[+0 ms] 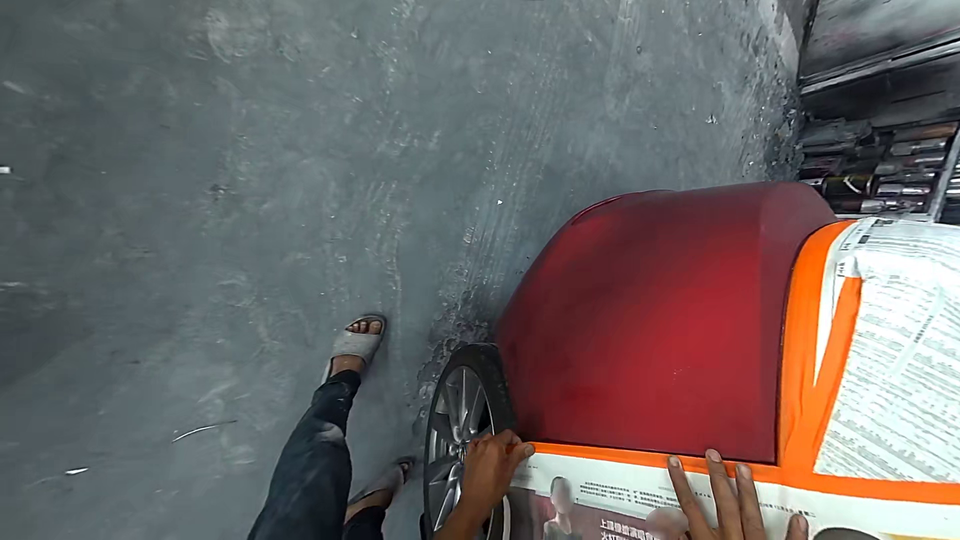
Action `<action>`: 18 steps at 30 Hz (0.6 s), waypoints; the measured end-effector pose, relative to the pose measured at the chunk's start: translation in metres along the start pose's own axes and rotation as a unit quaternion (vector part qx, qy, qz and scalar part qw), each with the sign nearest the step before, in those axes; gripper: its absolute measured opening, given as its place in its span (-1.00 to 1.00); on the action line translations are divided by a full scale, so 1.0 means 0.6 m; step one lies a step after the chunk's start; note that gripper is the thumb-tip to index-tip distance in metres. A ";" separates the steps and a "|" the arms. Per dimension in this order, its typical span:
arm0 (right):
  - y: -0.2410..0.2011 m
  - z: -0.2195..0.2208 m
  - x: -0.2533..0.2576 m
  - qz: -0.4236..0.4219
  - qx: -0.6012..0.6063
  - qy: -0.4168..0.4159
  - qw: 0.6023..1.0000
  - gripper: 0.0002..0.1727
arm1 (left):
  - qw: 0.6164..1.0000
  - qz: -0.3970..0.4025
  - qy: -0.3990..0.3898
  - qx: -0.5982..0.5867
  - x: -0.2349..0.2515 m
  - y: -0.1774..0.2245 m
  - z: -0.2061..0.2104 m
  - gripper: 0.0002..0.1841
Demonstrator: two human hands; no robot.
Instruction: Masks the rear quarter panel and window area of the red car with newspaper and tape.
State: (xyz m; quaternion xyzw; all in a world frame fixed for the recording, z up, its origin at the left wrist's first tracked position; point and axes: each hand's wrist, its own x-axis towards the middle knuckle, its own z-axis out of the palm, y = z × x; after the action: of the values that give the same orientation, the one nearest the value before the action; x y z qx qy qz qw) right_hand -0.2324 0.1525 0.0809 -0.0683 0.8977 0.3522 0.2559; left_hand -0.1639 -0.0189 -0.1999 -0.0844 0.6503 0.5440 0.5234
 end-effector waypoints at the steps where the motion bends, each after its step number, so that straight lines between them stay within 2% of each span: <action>1: -0.006 0.002 0.000 -0.003 0.005 -0.005 1.000 -0.19 | 1.000 -0.006 -0.004 0.001 0.003 -0.003 -0.002 -0.44; 7: -0.055 0.024 0.005 -0.043 0.021 -0.033 0.998 -0.17 | 0.997 -0.046 -0.066 -0.015 0.014 -0.001 -0.006 -0.48; 15: -0.126 0.055 0.019 -0.080 0.025 -0.058 0.995 -0.16 | 0.994 -0.065 -0.046 -0.078 0.016 -0.008 0.004 -0.55; 18: -0.151 0.069 0.023 -0.108 0.032 -0.070 0.991 -0.20 | 0.977 -0.106 -0.027 -0.183 0.023 -0.013 0.019 -0.57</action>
State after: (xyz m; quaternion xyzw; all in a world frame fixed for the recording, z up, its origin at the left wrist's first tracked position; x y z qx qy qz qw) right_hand -0.2000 0.1138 -0.0060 -0.1316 0.8758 0.2973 0.3568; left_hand -0.1582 -0.0065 -0.2137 -0.2323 0.5126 0.5974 0.5714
